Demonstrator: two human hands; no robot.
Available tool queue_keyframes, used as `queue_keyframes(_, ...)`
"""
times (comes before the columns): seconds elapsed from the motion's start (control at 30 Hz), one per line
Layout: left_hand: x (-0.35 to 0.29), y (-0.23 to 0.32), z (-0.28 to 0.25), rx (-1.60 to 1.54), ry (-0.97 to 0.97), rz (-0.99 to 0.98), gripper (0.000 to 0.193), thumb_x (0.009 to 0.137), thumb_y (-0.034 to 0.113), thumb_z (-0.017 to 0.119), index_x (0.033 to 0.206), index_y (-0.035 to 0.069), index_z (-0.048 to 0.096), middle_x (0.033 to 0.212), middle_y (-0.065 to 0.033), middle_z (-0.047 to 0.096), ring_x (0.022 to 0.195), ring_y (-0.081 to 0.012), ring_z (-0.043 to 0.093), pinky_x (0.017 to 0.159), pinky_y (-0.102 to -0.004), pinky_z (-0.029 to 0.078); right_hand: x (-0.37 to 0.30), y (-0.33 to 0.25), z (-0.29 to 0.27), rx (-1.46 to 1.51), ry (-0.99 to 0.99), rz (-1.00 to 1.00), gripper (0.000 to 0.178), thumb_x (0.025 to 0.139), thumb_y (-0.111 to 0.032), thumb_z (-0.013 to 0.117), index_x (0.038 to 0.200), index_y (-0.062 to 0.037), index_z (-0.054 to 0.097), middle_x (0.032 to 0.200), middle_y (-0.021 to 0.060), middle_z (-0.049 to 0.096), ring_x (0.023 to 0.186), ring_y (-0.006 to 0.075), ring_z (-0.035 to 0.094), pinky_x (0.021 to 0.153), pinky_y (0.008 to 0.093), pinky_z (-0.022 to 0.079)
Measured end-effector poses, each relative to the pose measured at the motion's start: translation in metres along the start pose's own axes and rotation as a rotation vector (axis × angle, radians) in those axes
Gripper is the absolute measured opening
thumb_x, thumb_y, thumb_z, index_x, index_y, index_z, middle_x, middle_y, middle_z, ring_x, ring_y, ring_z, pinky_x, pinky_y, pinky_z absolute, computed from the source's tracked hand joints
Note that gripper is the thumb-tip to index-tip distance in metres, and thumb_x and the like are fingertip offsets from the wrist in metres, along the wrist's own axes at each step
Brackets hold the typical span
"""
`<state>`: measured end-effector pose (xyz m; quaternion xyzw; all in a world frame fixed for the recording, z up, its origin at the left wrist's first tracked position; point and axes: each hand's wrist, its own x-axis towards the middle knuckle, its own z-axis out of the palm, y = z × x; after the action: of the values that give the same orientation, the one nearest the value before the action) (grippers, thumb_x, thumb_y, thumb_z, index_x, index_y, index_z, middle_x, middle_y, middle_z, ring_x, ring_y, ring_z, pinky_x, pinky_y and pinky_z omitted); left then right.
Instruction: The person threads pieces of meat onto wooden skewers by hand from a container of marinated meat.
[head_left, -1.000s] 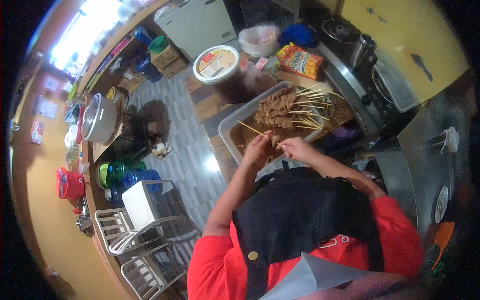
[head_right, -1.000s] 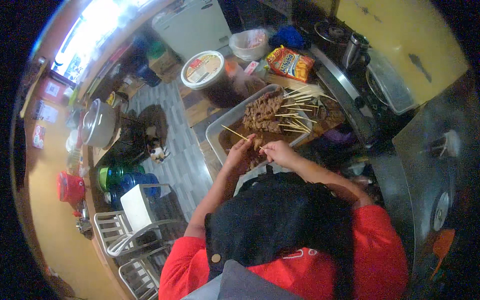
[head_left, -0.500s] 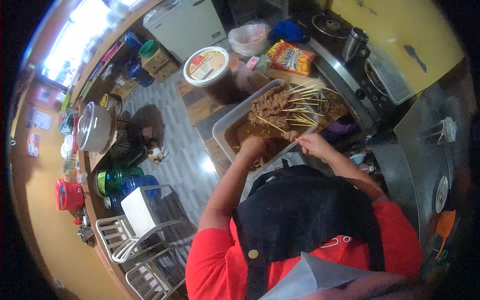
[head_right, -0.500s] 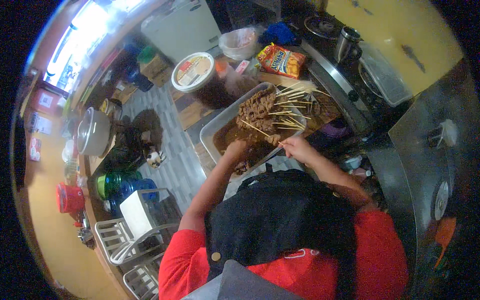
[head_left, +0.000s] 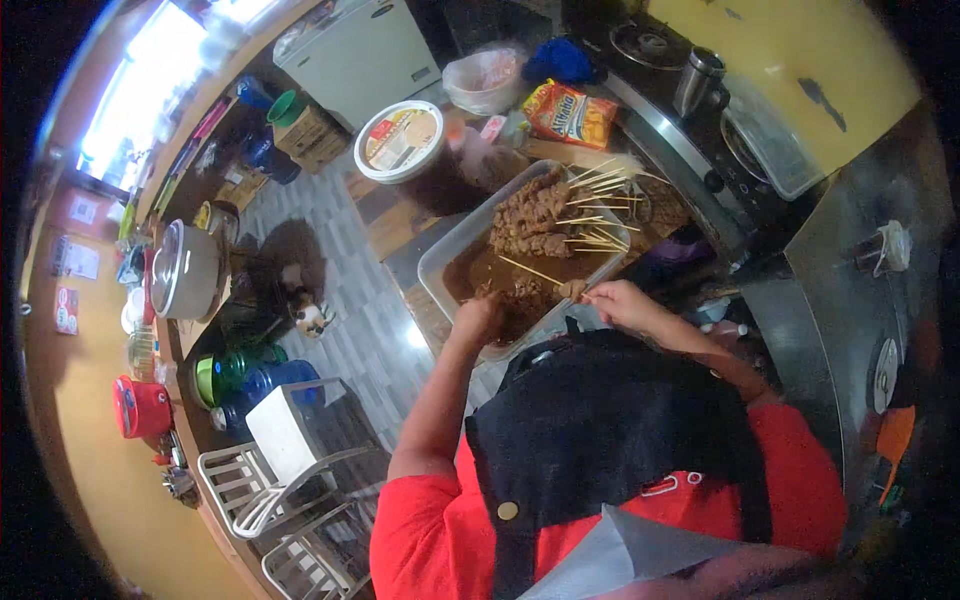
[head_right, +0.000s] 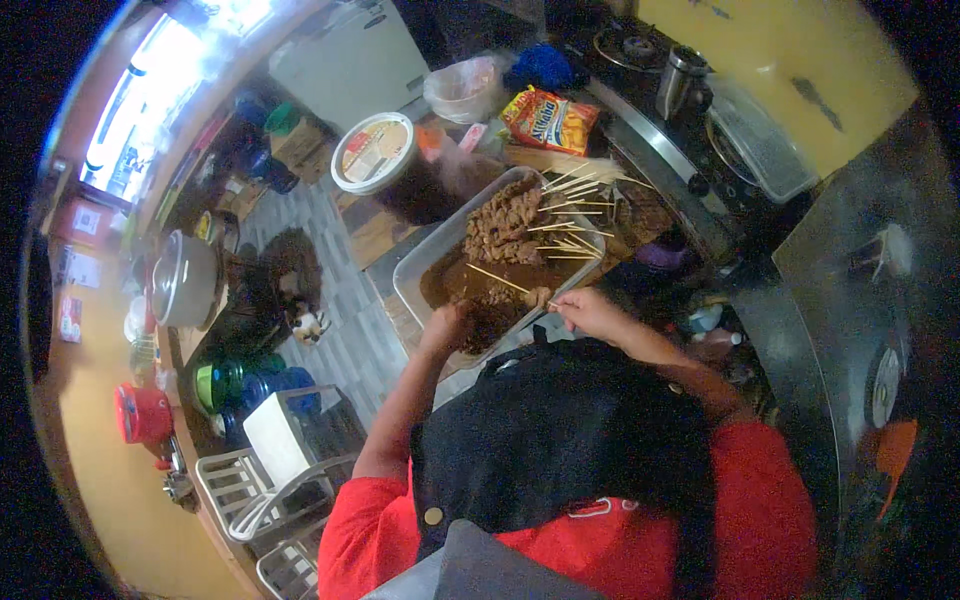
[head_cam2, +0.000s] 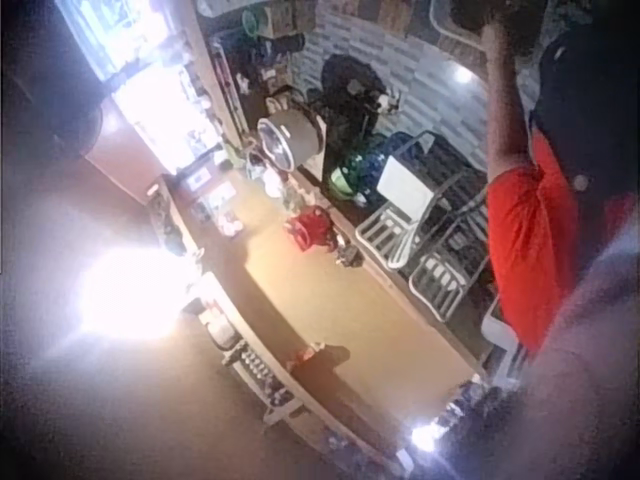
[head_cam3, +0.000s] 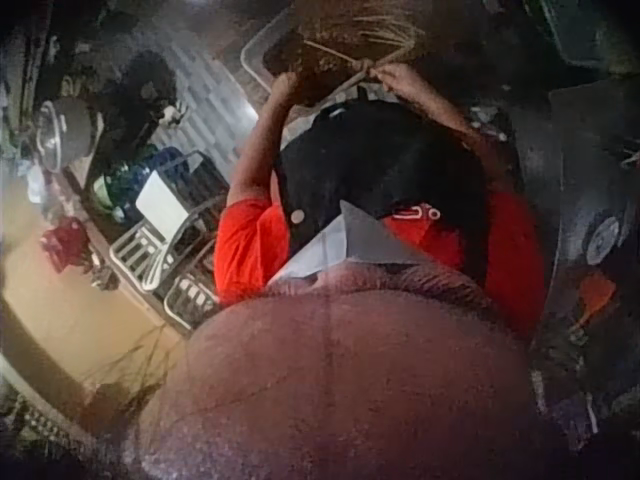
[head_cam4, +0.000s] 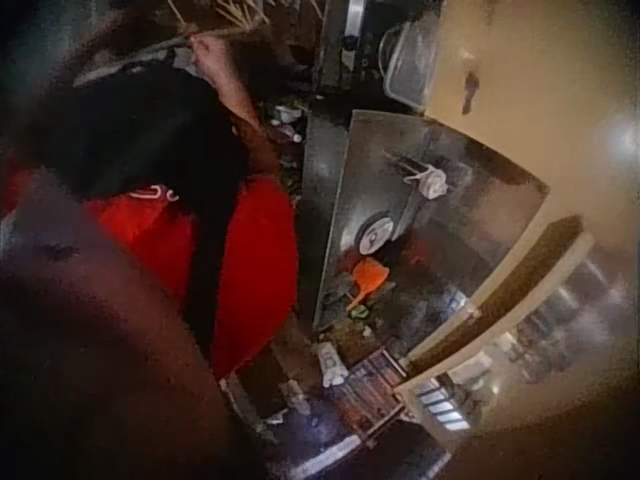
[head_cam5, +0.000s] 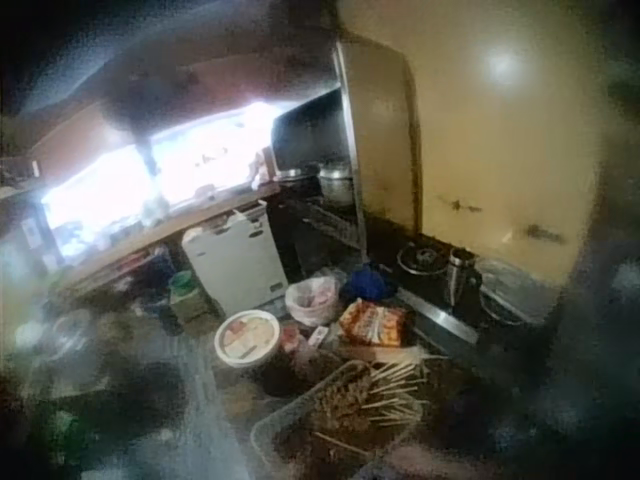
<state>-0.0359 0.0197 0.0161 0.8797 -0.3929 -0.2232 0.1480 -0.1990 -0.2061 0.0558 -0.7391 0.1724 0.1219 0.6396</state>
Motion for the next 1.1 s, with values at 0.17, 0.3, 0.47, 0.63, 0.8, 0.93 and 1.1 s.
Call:
queue_keyframes(0.17,-0.006,0.0,-0.025,-0.777,-0.04,-0.112,0.019,0.073,0.005,0.043,0.09,0.002,0.051,0.074,-0.0072,0.058,0.066,-0.0197,0.056,0.061,-0.0307,0.045,-0.004,-0.014,-0.002,0.034,-0.043,0.009,0.019,0.08,-0.013,0.044,0.091,-0.0012,0.055,0.056,-0.001,0.048,0.05,0.0073,0.044,0.046,0.0209,0.035)
queue_keyframes(0.3,-0.01,-0.002,-0.013,-1.764,0.068,-0.175,0.017,0.075,0.007,0.047,0.092,0.004,0.051,0.081,-0.0036,0.057,0.069,-0.0132,0.053,0.061,-0.0241,0.043,-0.007,-0.026,0.001,-0.018,-0.104,0.006,0.019,0.081,-0.012,0.043,0.092,-0.0008,0.054,0.057,-0.0012,0.047,0.051,0.0073,0.044,0.047,0.0209,0.035)
queue_keyframes(0.47,-0.014,0.01,-0.017,-1.811,0.114,-0.165,0.018,0.077,0.014,0.051,0.093,0.006,0.051,0.085,-0.0066,0.057,0.075,-0.0149,0.054,0.063,-0.0253,0.043,-0.017,-0.041,0.002,-0.058,-0.11,-0.039,0.017,0.081,-0.01,0.043,0.09,-0.0003,0.053,0.056,-0.0014,0.047,0.051,0.0071,0.043,0.048,0.0209,0.036)
queue_keyframes(0.63,-0.019,0.022,-0.039,-0.401,0.134,-0.282,0.026,0.076,0.022,0.054,0.093,0.003,0.051,0.075,-0.0133,0.058,0.069,-0.0187,0.057,0.059,-0.0294,0.044,-0.014,-0.034,0.001,-0.125,-0.107,-0.063,0.018,0.08,-0.01,0.043,0.09,-0.0004,0.054,0.055,-0.0003,0.047,0.05,0.0078,0.044,0.048,0.0222,0.037)
queue_keyframes(0.8,-0.017,0.013,-0.027,-0.213,0.209,-0.273,0.022,0.076,0.026,0.053,0.086,0.006,0.05,0.073,-0.0157,0.057,0.071,-0.026,0.057,0.06,-0.0346,0.044,-0.017,-0.038,0.005,-0.262,-0.066,-0.084,0.018,0.079,-0.01,0.044,0.09,0.0003,0.054,0.056,0.0024,0.05,0.05,0.0095,0.048,0.048,0.0249,0.039)
queue_keyframes(0.93,-0.006,-0.002,-0.011,-1.096,0.235,-0.348,0.019,0.077,0.017,0.054,0.09,0.005,0.05,0.069,-0.0052,0.055,0.058,-0.0156,0.053,0.054,-0.0274,0.044,-0.023,-0.041,0.007,-0.312,-0.063,-0.135,0.019,0.079,-0.01,0.044,0.093,0.0002,0.053,0.056,0.0033,0.052,0.05,0.0107,0.05,0.048,0.0256,0.04)
queue_keyframes(1.1,0.003,0.002,-0.002,-1.932,0.319,-0.205,0.027,0.077,0.006,0.052,0.102,0.008,0.043,0.082,-0.0025,0.051,0.067,-0.0119,0.049,0.059,-0.0231,0.044,-0.031,-0.046,0.01,-0.297,-0.067,-0.109,0.022,0.079,-0.009,0.043,0.097,-0.0005,0.053,0.056,0.0032,0.053,0.05,0.0106,0.051,0.048,0.0254,0.041)
